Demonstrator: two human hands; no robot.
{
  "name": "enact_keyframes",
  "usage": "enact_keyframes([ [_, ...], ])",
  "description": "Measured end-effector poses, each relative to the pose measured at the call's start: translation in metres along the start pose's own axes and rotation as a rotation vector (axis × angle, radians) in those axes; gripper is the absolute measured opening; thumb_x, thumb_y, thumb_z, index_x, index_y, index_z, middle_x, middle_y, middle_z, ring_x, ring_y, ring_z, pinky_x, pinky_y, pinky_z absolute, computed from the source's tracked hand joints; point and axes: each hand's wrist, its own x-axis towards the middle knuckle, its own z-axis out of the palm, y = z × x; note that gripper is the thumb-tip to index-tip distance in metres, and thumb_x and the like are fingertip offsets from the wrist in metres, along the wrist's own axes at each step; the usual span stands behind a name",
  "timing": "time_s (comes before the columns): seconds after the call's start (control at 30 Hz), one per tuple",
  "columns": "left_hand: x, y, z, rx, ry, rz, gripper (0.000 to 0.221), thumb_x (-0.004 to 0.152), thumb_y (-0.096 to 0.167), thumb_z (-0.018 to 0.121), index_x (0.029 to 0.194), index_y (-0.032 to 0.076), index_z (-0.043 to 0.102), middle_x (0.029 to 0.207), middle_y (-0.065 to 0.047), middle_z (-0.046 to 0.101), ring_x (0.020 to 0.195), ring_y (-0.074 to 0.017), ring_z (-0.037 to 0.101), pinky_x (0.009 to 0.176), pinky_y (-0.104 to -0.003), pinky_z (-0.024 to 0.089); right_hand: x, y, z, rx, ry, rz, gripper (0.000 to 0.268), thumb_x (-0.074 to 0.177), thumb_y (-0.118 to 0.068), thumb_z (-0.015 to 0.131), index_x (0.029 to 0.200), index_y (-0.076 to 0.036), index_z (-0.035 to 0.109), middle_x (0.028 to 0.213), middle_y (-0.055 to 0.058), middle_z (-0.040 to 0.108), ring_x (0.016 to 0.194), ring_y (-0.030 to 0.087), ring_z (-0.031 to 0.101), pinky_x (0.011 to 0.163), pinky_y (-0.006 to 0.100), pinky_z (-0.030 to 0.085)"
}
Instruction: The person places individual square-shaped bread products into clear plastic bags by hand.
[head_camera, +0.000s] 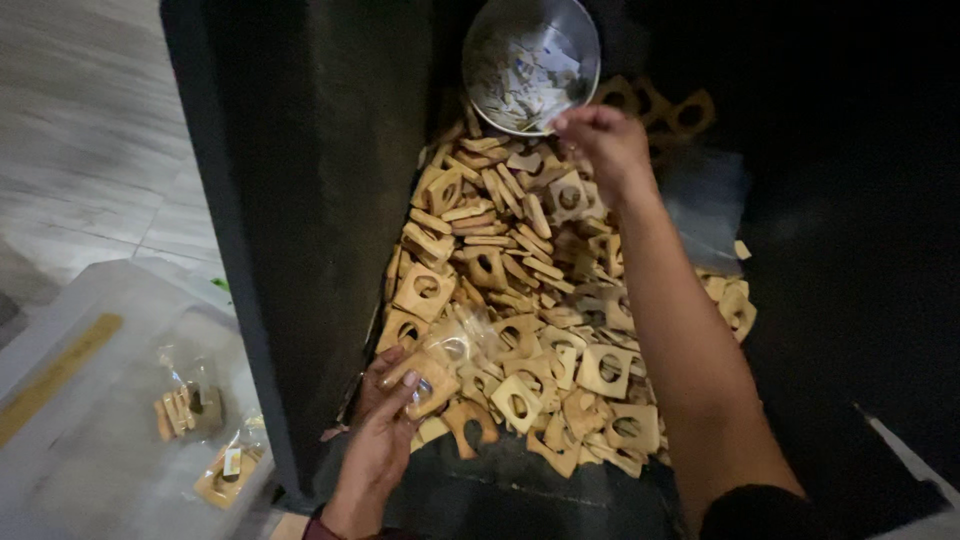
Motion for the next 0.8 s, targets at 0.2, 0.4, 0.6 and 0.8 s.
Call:
enact_keyframes([
  [0.2, -0.014, -0.001, 0.016, -0.128, -0.188, 0.032, 0.046, 0.095, 0.012, 0.05, 0.14, 0.009, 0.044, 0.139, -0.013, 0.051, 0.124, -0.0302, 0.057, 0.1, -0.056, 0.052, -0.12, 0.016, -0.017, 0.297, -0.082, 0.12, 0.019, 0.086, -0.01, 0.078, 0.104, -0.006, 0.07, 0.098, 0.006, 0.073, 0.086, 0.014, 0.07, 0.075, 0.028, 0.059],
  [0.4, -0.037, -0.015, 0.034, -0.162, -0.368, 0.01, 0.051, 0.098, 0.012, 0.045, 0.148, 0.01, 0.042, 0.144, -0.014, 0.052, 0.129, -0.0306, 0.058, 0.104, -0.052, 0.051, -0.226, 0.044, -0.02, 0.213, -0.048, 0.291, 0.014, 0.084, -0.004, 0.076, 0.095, -0.002, 0.069, 0.096, 0.01, 0.074, 0.086, 0.015, 0.072, 0.08, 0.029, 0.061],
  [0.6, -0.055, -0.041, 0.037, -0.09, -0.441, -0.017, 0.054, 0.099, 0.008, 0.049, 0.153, 0.01, 0.041, 0.141, -0.01, 0.057, 0.122, -0.0256, 0.06, 0.096, -0.042, 0.052, -0.284, 0.085, -0.037, 0.599, -0.167, 0.376, 0.014, 0.09, -0.006, 0.078, 0.101, -0.003, 0.071, 0.095, 0.01, 0.073, 0.078, 0.017, 0.062, 0.073, 0.031, 0.05],
  [0.8, -0.071, -0.057, 0.04, -0.034, -0.421, -0.089, 0.056, 0.099, 0.007, 0.057, 0.153, 0.009, 0.043, 0.137, -0.01, 0.057, 0.12, -0.0222, 0.06, 0.098, -0.04, 0.052, -0.323, 0.079, -0.034, 0.501, -0.215, 0.44, 0.014, 0.085, -0.007, 0.076, 0.097, -0.003, 0.07, 0.091, 0.009, 0.075, 0.074, 0.02, 0.069, 0.069, 0.034, 0.058],
])
